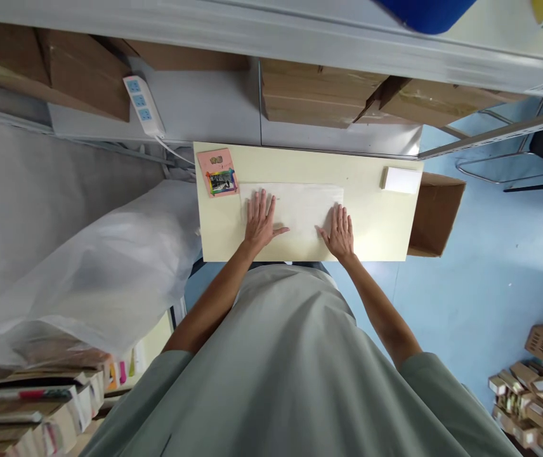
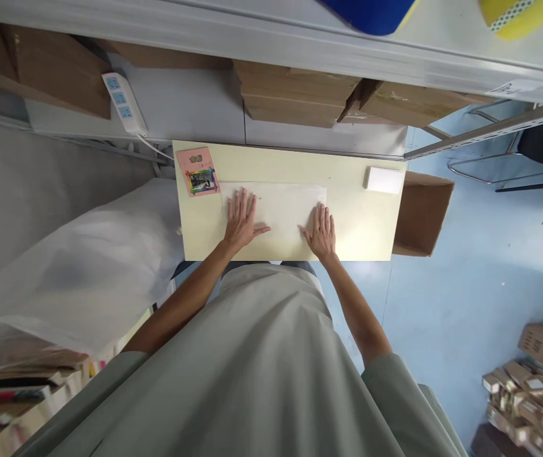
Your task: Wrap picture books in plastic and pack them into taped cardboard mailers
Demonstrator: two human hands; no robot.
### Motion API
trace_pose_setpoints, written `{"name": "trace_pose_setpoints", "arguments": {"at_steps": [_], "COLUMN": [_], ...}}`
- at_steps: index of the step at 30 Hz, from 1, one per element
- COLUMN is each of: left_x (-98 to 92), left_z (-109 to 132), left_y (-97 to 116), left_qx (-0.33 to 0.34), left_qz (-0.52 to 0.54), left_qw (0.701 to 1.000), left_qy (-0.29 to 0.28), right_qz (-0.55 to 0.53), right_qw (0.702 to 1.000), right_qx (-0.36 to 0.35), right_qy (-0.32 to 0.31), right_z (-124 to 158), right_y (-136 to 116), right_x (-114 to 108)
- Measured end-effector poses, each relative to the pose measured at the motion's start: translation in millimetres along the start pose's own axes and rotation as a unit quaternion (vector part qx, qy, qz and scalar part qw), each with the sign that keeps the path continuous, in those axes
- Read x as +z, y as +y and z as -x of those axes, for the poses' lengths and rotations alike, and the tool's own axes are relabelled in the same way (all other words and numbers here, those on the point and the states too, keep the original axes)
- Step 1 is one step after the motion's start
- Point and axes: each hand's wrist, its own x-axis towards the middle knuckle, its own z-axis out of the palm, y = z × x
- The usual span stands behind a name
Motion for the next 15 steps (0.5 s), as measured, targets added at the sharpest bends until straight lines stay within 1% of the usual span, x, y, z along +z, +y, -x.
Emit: {"name": "trace_pose_setpoints", "arguments": {"at_steps": [2,4,7,10,11,13,15], "left_x": [-14.5,-31.8,-56.8,-74.5,-78.3,-82.7,-83.5], "left_z": [8,16,22,16,13,4,-4], "left_y": [-4,-15,-41,-73,-83,-103,-119], "left_qx": [-0.022,-0.064,-0.150,-0.218,-0.239,-0.284,-0.319], "left_qz": [0.008,0.017,0.025,0.039,0.048,0.065,0.087], "left_qw": [0.999,0.996,0.980,0.956,0.949,0.935,0.925], "left_qy": [0.026,0.060,0.129,0.191,0.201,0.201,0.186], "right_qz": [-0.029,-0.061,-0.103,-0.133,-0.138,-0.139,-0.131], "right_qw": [0.999,0.998,0.992,0.982,0.978,0.973,0.972], "right_qx": [-0.007,-0.029,-0.073,-0.131,-0.149,-0.169,-0.169], "right_qy": [0.010,0.010,-0.013,-0.043,-0.051,-0.070,-0.093], "right_z": [-6,-17,-44,-76,-85,-101,-110], "right_y": [-21,-51,-110,-173,-192,-223,-245], "right_x": [-6,-13,-21,-22,-20,-13,-5]}}
